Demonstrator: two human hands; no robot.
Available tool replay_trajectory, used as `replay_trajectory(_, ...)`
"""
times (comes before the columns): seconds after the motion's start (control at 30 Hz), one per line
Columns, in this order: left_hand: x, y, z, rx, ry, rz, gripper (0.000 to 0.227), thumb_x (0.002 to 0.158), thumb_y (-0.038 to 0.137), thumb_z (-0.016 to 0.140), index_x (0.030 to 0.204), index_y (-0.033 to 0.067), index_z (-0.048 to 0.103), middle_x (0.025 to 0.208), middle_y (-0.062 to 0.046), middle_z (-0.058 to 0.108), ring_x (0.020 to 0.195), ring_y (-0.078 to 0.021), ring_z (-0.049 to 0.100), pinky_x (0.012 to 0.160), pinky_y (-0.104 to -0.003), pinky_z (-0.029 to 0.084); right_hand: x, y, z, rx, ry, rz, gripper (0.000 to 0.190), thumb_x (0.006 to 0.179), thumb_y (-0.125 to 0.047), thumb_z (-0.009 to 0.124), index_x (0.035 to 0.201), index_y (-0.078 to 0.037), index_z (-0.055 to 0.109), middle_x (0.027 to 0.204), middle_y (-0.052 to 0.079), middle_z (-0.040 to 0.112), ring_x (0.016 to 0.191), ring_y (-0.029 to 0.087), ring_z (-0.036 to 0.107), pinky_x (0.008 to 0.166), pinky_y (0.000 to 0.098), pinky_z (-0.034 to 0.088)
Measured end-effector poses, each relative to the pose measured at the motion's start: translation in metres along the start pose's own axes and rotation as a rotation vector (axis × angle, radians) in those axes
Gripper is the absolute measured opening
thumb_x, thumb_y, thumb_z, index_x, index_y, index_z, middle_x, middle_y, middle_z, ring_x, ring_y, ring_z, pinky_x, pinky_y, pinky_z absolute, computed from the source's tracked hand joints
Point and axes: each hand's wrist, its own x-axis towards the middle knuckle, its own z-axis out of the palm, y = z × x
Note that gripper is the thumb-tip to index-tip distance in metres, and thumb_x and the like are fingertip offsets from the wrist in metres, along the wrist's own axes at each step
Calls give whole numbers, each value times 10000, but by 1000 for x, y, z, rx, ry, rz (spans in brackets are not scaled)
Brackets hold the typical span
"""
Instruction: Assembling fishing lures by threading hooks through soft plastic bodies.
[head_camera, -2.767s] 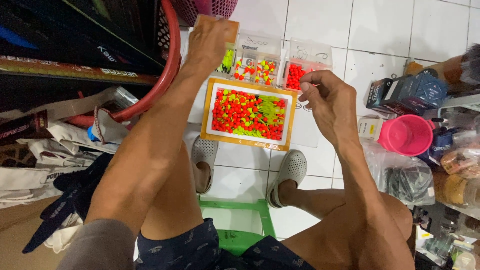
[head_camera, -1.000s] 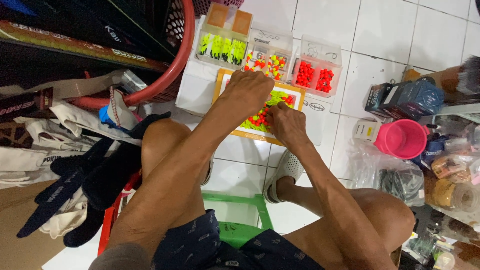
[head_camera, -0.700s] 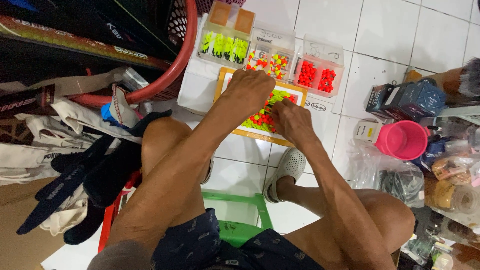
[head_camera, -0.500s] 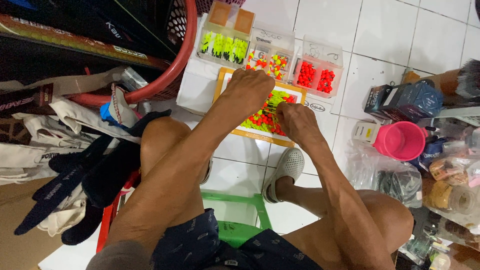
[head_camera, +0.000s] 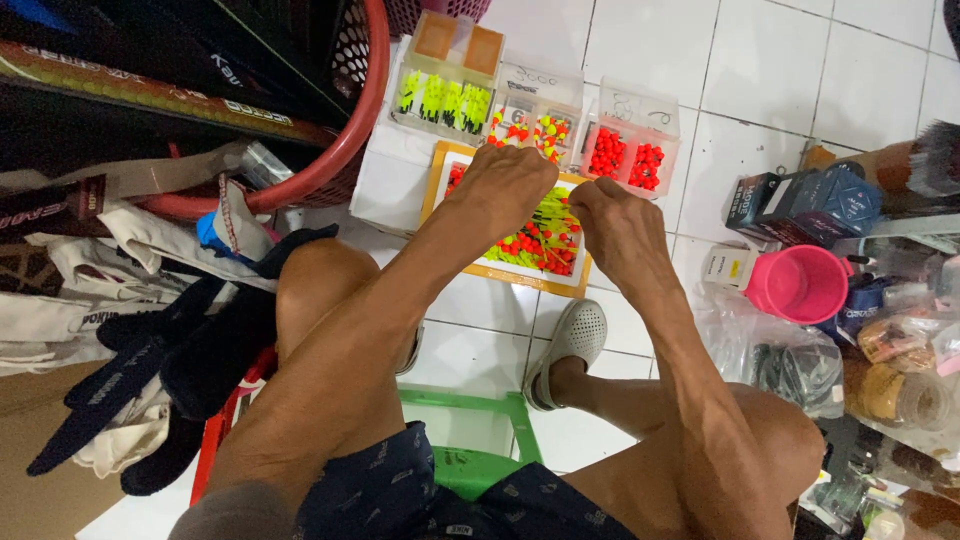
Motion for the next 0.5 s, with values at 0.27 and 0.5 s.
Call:
replay_trajectory(0.27, 4, 15, -4, -126, 71, 100, 143, 930, -1, 620, 821, 91, 620, 782, -101, 627, 744, -311, 603, 810, -515, 486, -1, -10, -20, -109, 126, -61, 50, 1013, -146, 679, 1012, -179, 641, 886, 38, 622, 668, 349, 677, 608, 474, 548)
replay_trajectory(0.5, 11, 3, -40, -266, 305, 127, 192, 880, -128, 625, 886, 42, 713, 805, -168, 671, 731, -314, 715, 719, -456, 569, -5, -13, -50, -139, 301, -72, 183, 1006, -111, 743, 1167, -174, 683, 961, 54, 654, 635, 367, 685, 605, 472, 547)
